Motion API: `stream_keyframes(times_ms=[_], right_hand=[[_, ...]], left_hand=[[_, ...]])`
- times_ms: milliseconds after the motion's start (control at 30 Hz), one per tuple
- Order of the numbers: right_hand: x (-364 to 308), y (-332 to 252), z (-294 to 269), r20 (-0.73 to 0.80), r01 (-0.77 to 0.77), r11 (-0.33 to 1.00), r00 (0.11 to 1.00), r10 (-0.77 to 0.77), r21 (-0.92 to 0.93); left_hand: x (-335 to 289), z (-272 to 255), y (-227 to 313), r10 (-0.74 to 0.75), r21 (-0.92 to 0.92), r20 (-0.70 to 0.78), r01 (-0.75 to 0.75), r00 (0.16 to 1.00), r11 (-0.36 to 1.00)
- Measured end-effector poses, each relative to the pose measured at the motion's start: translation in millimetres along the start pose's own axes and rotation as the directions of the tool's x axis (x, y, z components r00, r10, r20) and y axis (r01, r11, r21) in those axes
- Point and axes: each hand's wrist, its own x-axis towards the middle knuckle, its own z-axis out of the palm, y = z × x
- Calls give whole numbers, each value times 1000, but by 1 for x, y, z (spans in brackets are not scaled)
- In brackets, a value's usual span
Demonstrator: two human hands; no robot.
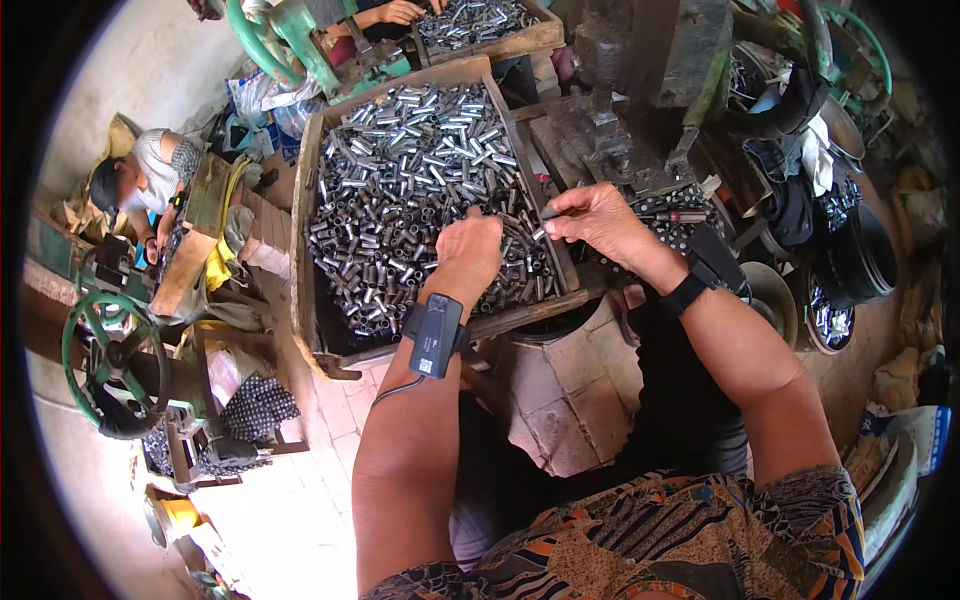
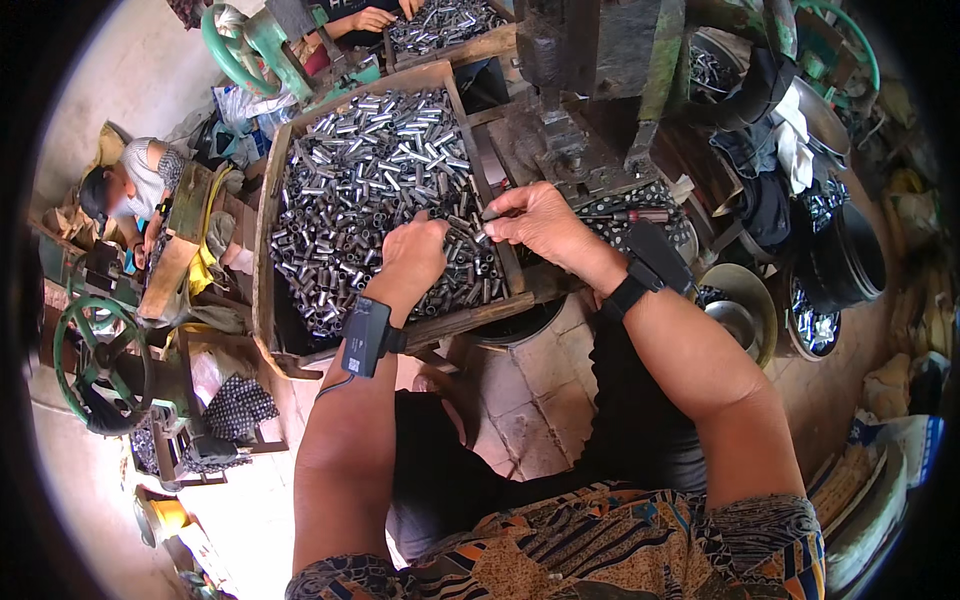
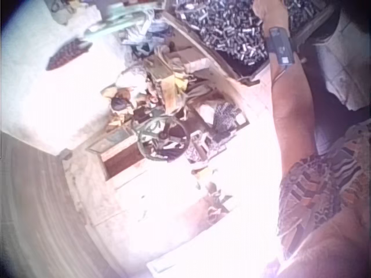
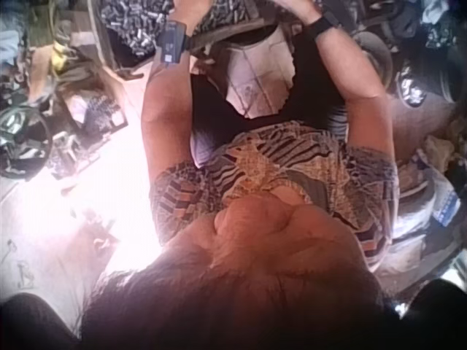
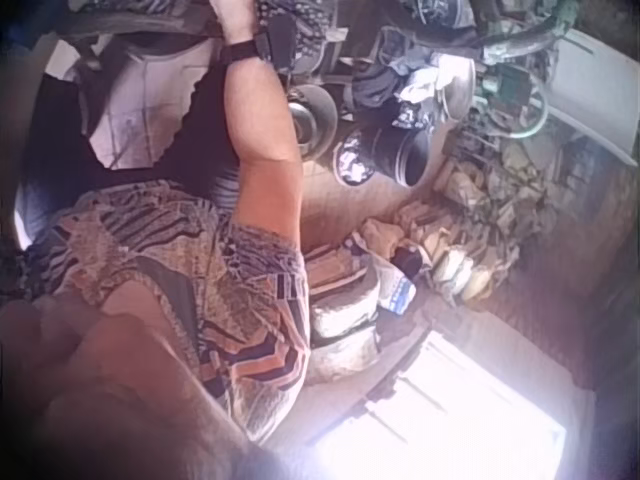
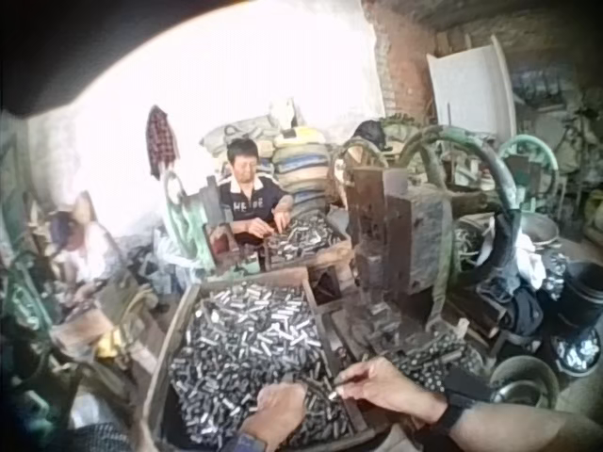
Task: Sorting small metal parts and processing them using a manual press.
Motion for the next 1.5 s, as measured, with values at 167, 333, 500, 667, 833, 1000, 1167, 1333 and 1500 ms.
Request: stream_keyframes(times_ms=[167, 333, 500, 667, 833, 1000, 1167, 1333, 1500], right_hand=[[-6, -6, -1, -7, -4, 999, 1000, 4, 45], [-11, -8, 0, -35, -39, 998, 999, 41, 44], [-10, -10, 3, -94, 55, 990, 995, -43, 129], [-9, -17, 8, -167, 70, 981, 985, -40, 179], [-9, -13, 25, -56, 93, 971, 995, -83, 220], [-11, -10, 39, 91, 106, 968, 987, -129, 229], [-12, -4, 39, 166, 114, 987, 977, -131, 111], [-16, -12, 44, 163, 100, 988, 980, -118, 117], [-15, -27, 45, 68, 88, 979, 992, -102, 185]], left_hand=[[-2, -1, 0, 119, -20, -107, -122, 987, 992], [-3, 1, 3, 89, -39, -138, -95, 986, 995], [-8, -1, 6, -14, -168, -228, -26, 974, 985], [-16, -19, 11, -248, -991, 107, 123, 963, 51], [-26, -25, 16, -342, -986, 104, 53, 934, -156], [-33, -26, 12, -341, -974, 137, 63, 930, -218], [-41, -30, 10, -348, -988, 74, 22, 935, -152], [-47, -30, 4, -353, -996, 58, 30, 934, -86], [-51, -34, 4, -368, -986, 57, -5, 928, -165]])
